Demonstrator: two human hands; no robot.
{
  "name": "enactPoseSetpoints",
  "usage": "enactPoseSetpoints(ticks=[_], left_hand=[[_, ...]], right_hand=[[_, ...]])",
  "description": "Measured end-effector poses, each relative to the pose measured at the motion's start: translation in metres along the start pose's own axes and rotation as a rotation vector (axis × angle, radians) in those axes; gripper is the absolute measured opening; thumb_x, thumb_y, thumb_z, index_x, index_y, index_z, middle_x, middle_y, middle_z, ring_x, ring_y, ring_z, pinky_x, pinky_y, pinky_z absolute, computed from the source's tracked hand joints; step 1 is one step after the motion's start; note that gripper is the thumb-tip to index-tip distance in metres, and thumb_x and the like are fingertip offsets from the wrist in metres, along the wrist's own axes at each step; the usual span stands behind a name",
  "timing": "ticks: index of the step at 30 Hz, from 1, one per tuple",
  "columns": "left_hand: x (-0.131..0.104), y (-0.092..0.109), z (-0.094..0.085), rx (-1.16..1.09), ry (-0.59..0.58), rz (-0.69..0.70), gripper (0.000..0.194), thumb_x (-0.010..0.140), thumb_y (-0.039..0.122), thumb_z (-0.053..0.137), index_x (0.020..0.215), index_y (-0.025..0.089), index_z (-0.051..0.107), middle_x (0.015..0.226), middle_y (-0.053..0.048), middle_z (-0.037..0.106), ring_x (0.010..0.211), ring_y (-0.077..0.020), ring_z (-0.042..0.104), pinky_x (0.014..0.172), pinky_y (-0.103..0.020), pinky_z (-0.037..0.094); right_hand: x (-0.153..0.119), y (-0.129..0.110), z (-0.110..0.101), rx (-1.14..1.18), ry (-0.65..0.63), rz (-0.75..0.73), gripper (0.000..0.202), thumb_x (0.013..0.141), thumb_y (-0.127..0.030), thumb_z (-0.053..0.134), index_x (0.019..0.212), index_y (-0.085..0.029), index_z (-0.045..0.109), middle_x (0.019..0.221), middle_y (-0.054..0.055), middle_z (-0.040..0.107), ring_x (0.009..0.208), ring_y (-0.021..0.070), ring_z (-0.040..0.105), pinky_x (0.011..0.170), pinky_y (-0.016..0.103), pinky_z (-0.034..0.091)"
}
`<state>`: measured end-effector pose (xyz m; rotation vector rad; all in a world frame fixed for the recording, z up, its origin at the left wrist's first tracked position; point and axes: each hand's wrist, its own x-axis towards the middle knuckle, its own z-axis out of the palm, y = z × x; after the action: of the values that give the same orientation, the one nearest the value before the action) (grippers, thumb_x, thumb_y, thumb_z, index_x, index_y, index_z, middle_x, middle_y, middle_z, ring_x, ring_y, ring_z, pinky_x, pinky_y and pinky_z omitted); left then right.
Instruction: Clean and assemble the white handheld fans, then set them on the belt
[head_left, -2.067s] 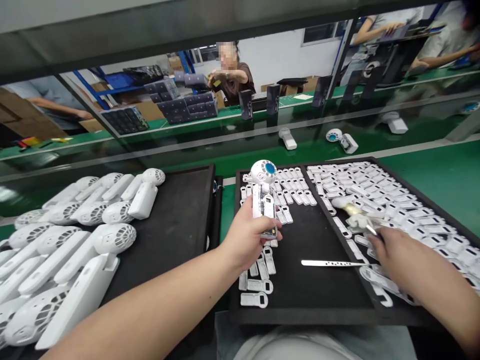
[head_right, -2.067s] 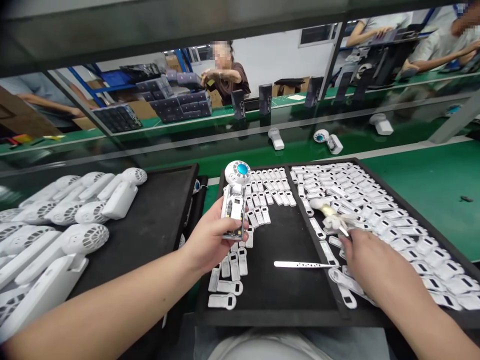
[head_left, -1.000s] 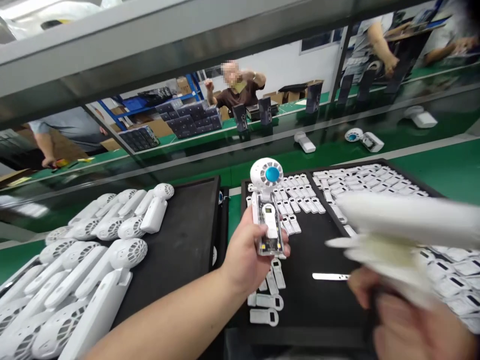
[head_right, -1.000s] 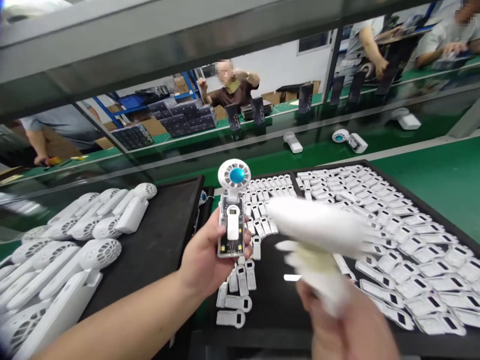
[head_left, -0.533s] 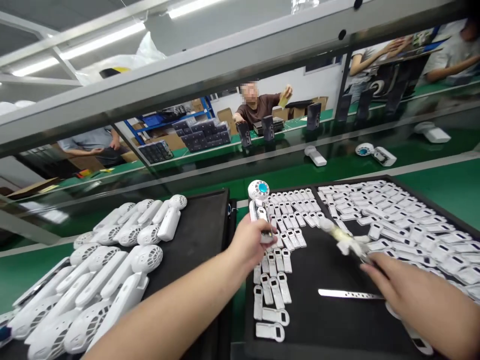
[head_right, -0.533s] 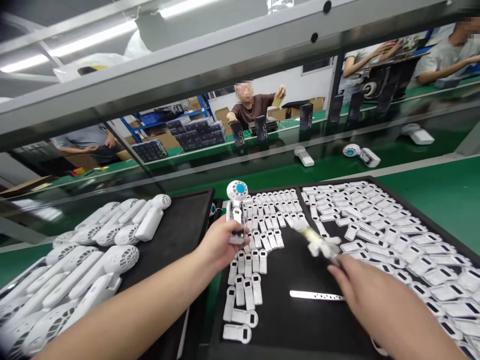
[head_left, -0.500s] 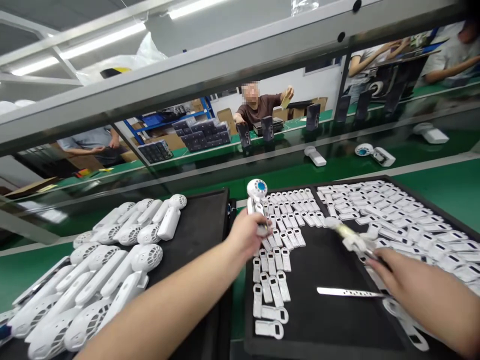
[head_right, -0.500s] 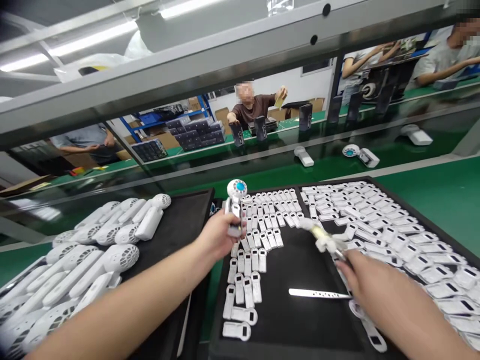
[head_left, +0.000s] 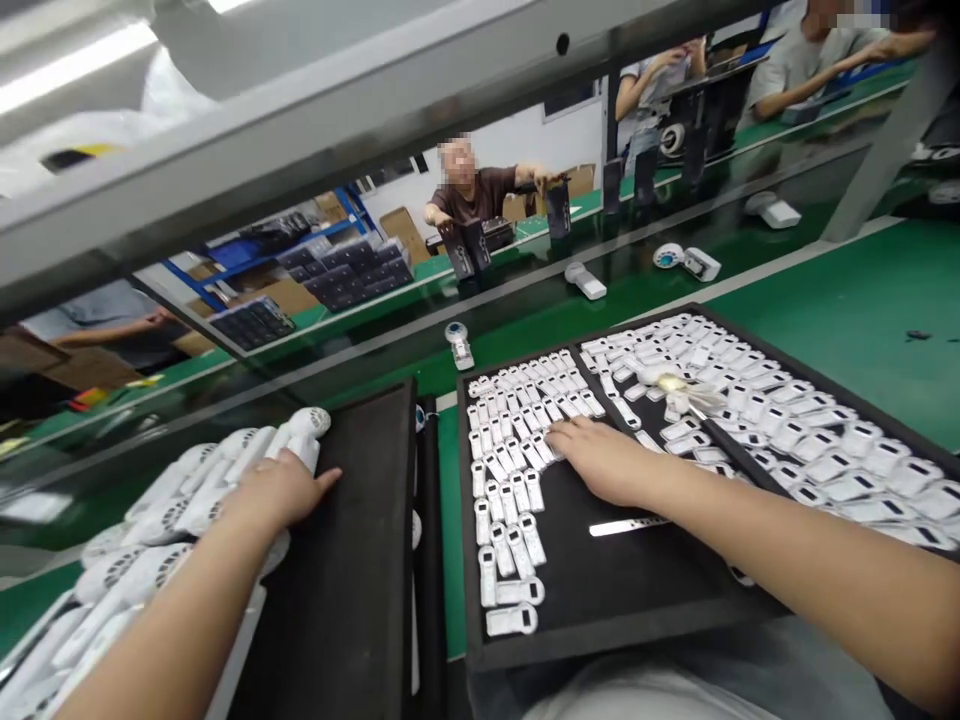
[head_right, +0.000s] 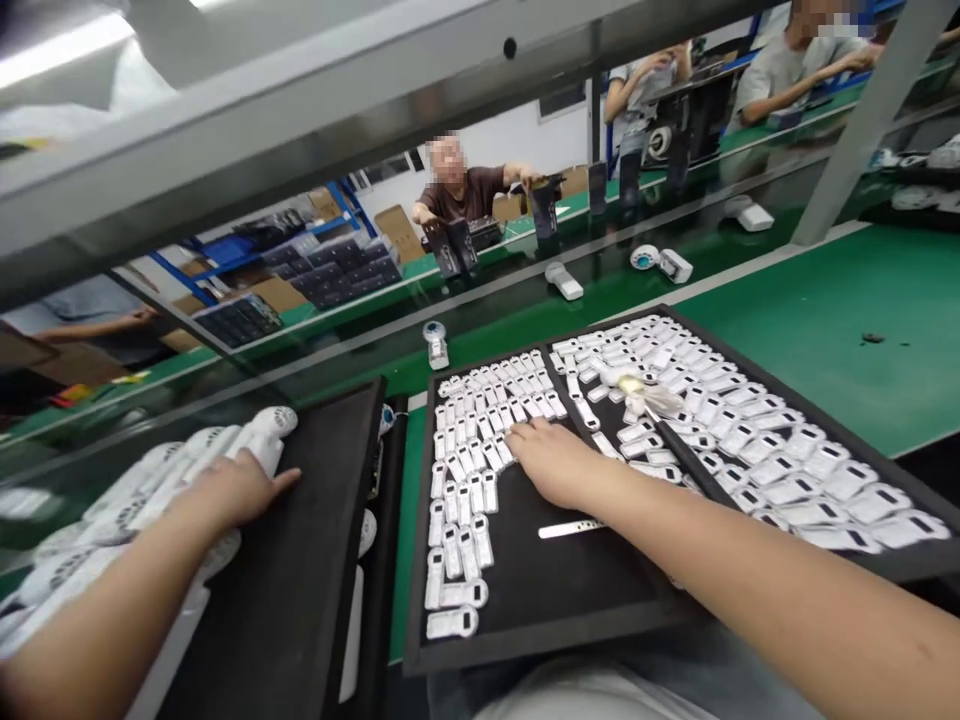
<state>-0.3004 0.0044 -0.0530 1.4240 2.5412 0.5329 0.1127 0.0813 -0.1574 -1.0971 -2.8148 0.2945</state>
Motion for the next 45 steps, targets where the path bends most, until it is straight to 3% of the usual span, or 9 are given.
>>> enactPoseSetpoints(ticks=[3,8,14,17,24,30,33,39,45], left_hand=[[-0.014,0.0,0.01,0.363,0.068,-0.042,0.059,0.076,0.051,0.064,0.117,0.009,0.059,0.129,-0.032,0.058,0.134,-0.0569,0.041,0.105,-0.072,0.029],[-0.013,0.029,0.013,0.237,0.07,0.022,0.068,0.085,0.041,0.058,0.144,0.011,0.041,0.142,-0.024,0.053,0.137,-0.0424,0.045,0.111,-0.05,0.034],[0.01,0.046,0.01,-0.122,-0.013,-0.227,0.027,0.07,0.026,0.078,0.089,0.013,0.064,0.09,-0.014,0.071,0.106,-0.0368,0.066,0.092,-0.044,0.048],[-0.001,0.06,0.016,-0.444,-0.101,-0.229,0.029,0.077,0.033,0.076,0.094,0.017,0.059,0.083,-0.004,0.067,0.084,-0.0242,0.068,0.078,-0.038,0.054],[-0.063,0.142,0.04,-1.078,-0.581,-0.177,0.036,0.075,0.027,0.064,0.109,0.016,0.057,0.104,-0.015,0.068,0.075,-0.019,0.068,0.065,-0.032,0.057],[-0.114,0.181,0.083,-1.331,-0.959,0.021,0.085,0.06,0.008,0.066,0.139,0.031,0.046,0.096,-0.004,0.063,0.075,-0.0192,0.066,0.055,-0.026,0.052],[-0.13,0.185,0.102,-1.239,-0.864,0.142,0.098,0.059,0.008,0.069,0.149,0.032,0.037,0.104,-0.005,0.064,0.068,-0.0158,0.061,0.051,-0.024,0.048],[-0.146,0.182,0.119,-1.12,-0.728,0.226,0.1,0.062,0.01,0.079,0.151,0.025,0.035,0.122,-0.01,0.064,0.096,-0.0228,0.065,0.08,-0.03,0.054],[-0.148,0.174,0.131,-1.056,-0.615,0.224,0.091,0.065,0.007,0.074,0.147,0.029,0.039,0.127,-0.009,0.062,0.105,-0.0235,0.064,0.081,-0.029,0.053]], right_hand=[[0.0,-0.002,0.003,0.015,-0.019,-0.001,0.055,0.08,0.005,0.044,0.129,-0.011,0.063,0.127,0.018,0.063,0.115,0.0296,0.057,0.097,0.041,0.045],[-0.004,0.002,-0.003,0.031,-0.05,0.014,0.047,0.074,0.007,0.045,0.106,-0.013,0.073,0.105,0.016,0.066,0.103,0.0305,0.06,0.086,0.038,0.048],[-0.017,0.013,-0.001,0.105,-0.007,-0.097,0.036,0.08,0.0,0.051,0.094,-0.022,0.076,0.107,0.008,0.07,0.104,0.0254,0.065,0.088,0.036,0.051],[-0.035,0.016,0.002,0.277,0.138,-0.013,0.03,0.089,-0.015,0.052,0.105,-0.024,0.075,0.109,0.007,0.073,0.101,0.0238,0.069,0.086,0.036,0.056],[-0.063,-0.024,-0.019,0.868,0.454,0.315,0.033,0.086,-0.046,0.059,0.107,-0.025,0.072,0.108,0.008,0.074,0.093,0.0245,0.072,0.064,0.029,0.059],[-0.06,-0.05,-0.046,1.313,0.533,0.51,0.042,0.071,-0.047,0.074,0.1,-0.018,0.073,0.078,0.006,0.074,0.074,0.0219,0.07,0.071,0.032,0.06],[-0.052,-0.054,-0.051,1.455,0.571,0.54,0.042,0.066,-0.042,0.077,0.098,-0.017,0.071,0.075,0.003,0.072,0.068,0.02,0.069,0.067,0.033,0.059],[-0.039,-0.061,-0.042,1.558,0.55,0.619,0.03,0.057,-0.034,0.08,0.08,-0.018,0.067,0.07,0.001,0.07,0.064,0.0186,0.068,0.063,0.032,0.059],[-0.036,-0.065,-0.028,1.469,0.525,0.594,0.045,0.064,-0.042,0.077,0.101,-0.016,0.073,0.084,0.007,0.076,0.076,0.0238,0.072,0.071,0.037,0.06]])
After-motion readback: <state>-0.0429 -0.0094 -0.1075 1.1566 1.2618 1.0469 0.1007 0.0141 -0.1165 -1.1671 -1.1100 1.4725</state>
